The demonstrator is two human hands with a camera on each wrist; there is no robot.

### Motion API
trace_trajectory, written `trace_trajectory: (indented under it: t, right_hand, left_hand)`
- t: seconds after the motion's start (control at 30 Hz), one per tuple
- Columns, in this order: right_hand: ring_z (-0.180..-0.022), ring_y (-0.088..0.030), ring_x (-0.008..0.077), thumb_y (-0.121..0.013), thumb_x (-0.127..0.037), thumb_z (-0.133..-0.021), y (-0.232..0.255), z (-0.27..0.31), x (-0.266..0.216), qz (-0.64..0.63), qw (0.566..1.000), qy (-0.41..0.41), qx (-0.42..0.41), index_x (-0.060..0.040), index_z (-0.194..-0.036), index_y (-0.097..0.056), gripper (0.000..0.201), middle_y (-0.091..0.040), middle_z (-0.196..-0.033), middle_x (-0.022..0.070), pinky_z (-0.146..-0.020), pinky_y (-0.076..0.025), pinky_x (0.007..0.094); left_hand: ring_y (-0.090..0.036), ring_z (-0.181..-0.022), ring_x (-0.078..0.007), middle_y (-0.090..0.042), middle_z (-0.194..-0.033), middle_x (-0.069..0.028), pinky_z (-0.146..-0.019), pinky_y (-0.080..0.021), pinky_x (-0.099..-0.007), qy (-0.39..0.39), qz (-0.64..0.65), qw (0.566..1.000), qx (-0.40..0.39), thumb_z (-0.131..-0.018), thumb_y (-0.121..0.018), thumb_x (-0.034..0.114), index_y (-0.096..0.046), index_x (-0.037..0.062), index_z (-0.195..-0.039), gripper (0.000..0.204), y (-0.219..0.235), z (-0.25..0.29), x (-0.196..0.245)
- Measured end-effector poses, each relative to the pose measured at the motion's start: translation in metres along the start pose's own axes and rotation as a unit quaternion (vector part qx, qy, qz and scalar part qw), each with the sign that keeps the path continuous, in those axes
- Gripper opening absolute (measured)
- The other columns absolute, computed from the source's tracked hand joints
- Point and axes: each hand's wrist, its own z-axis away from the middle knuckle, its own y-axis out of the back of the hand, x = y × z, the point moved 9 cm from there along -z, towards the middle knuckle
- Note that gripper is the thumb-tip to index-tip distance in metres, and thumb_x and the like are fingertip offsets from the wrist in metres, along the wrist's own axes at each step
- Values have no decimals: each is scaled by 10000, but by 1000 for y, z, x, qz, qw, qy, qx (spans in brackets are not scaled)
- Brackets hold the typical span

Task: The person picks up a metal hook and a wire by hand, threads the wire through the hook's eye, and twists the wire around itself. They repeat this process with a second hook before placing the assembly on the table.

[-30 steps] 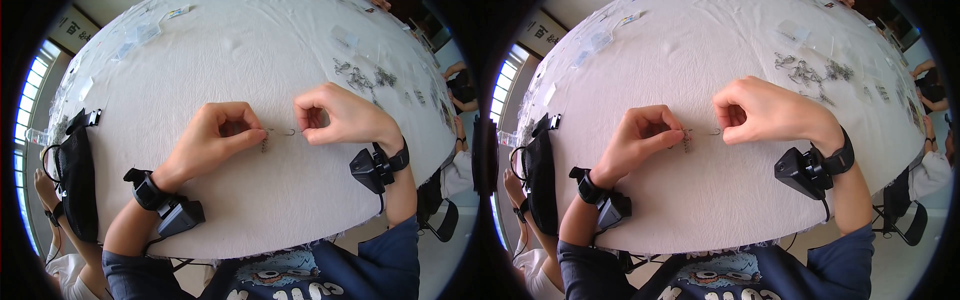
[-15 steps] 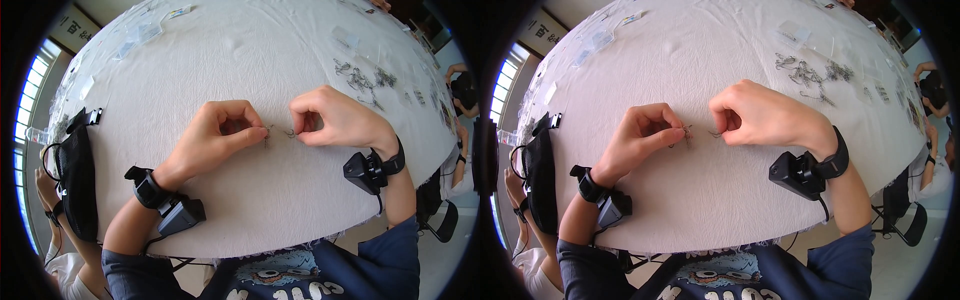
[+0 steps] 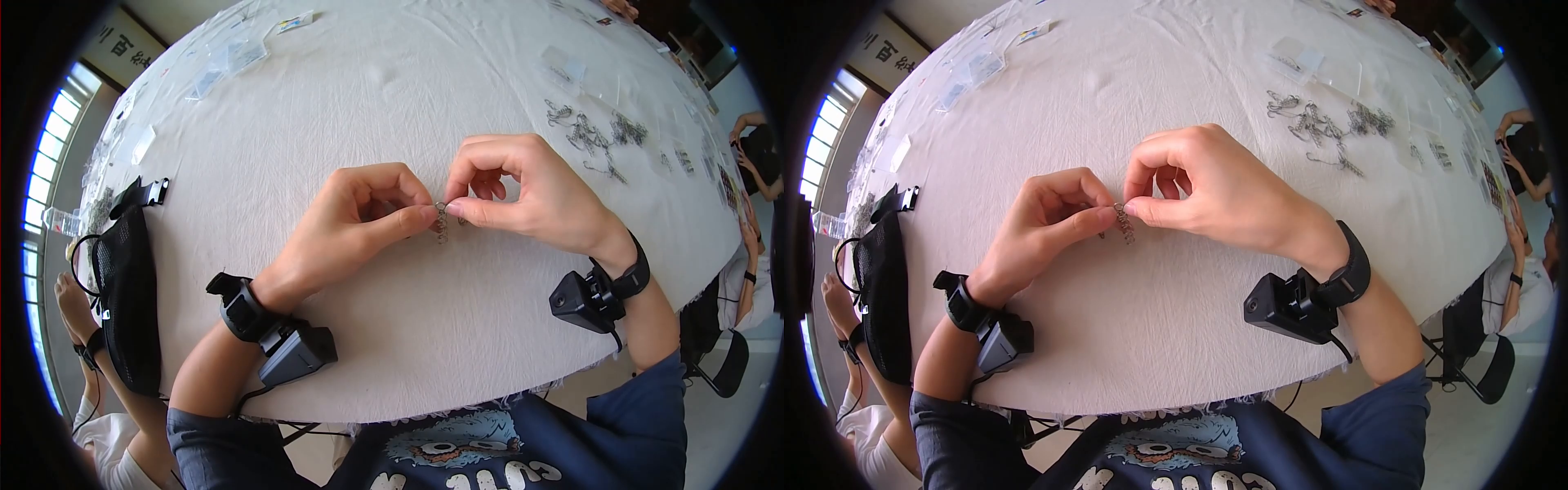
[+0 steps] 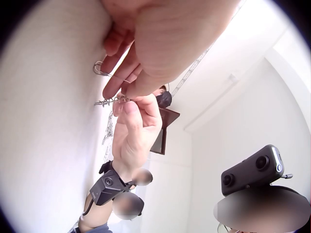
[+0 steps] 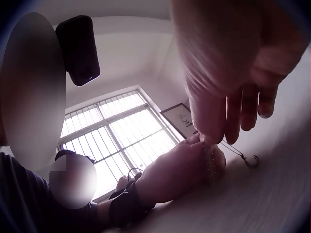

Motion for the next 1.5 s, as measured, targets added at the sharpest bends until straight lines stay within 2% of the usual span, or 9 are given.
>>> trace_trajectory:
  t: [0.3, 0.4, 0.5, 0.8, 0.9, 1.2, 1.5]
  right_hand:
    - [-576, -499, 97, -646, -78, -755, 2, 1, -2, -8, 998, 3, 54, 8, -748, -609, 93, -572, -653, 47, -531, -403, 250]
    - [-583, -507, 106, -643, -63, -753, 2, 2, -8, 13, 998, 20, 63, 7, -731, -600, 85, -572, -665, 51, -536, -409, 254]
    - [-626, -482, 106, -644, -6, -730, 1, 4, -12, 18, 997, 27, 65, -16, -727, -590, 55, -560, -697, 16, -574, -378, 240]
    - [-624, -520, 125, -624, 41, -721, -3, 7, -25, 81, 989, 95, 79, -10, -735, -586, 64, -558, -704, 43, -556, -404, 239]
    - [-620, -550, 220, -607, 3, -739, -5, 7, -26, 76, 990, 89, 79, 10, -712, -539, 74, -544, -699, 103, -569, -450, 306]
    - [-628, -554, 174, -621, -17, -742, 3, 4, -20, 73, 993, 53, 74, 4, -725, -593, 38, -594, -714, 85, -575, -449, 284]
    - [-623, -561, 159, -639, -37, -737, 2, 5, -21, 61, 992, 75, 85, 3, -735, -604, 53, -603, -704, 78, -580, -439, 266]
  left_hand:
    - [-611, -860, -116, -639, -860, -68, -797, -463, -240, -1, -5, 1000, -1, -861, -602, 60, -568, -4, -927, 98, -1, 0, 1]
    - [-610, -855, -114, -640, -863, -68, -796, -464, -241, -3, 18, 1000, -2, -863, -602, 60, -567, -4, -914, 89, -1, 0, 1]
    - [-608, -851, -110, -640, -863, -67, -796, -465, -240, -9, 37, 999, 1, -863, -605, 61, -566, -4, -901, 86, -1, 0, 1]
    - [-612, -838, -111, -640, -866, -71, -786, -471, -235, -1, 24, 1000, 14, -857, -608, 41, -568, -13, -884, 72, 3, 1, -1]
    - [-614, -833, -112, -640, -864, -73, -785, -474, -240, -1, 25, 1000, 14, -856, -608, 39, -570, -14, -881, 70, 3, 0, -2]
    - [-616, -838, -123, -634, -850, -66, -800, -474, -256, -23, 40, 999, 14, -864, -602, 55, -574, -8, -877, 70, 3, -1, 1]
    - [-613, -841, -118, -632, -845, -61, -791, -472, -251, -19, 47, 999, 10, -864, -601, 55, -576, -3, -872, 64, 3, 0, 0]
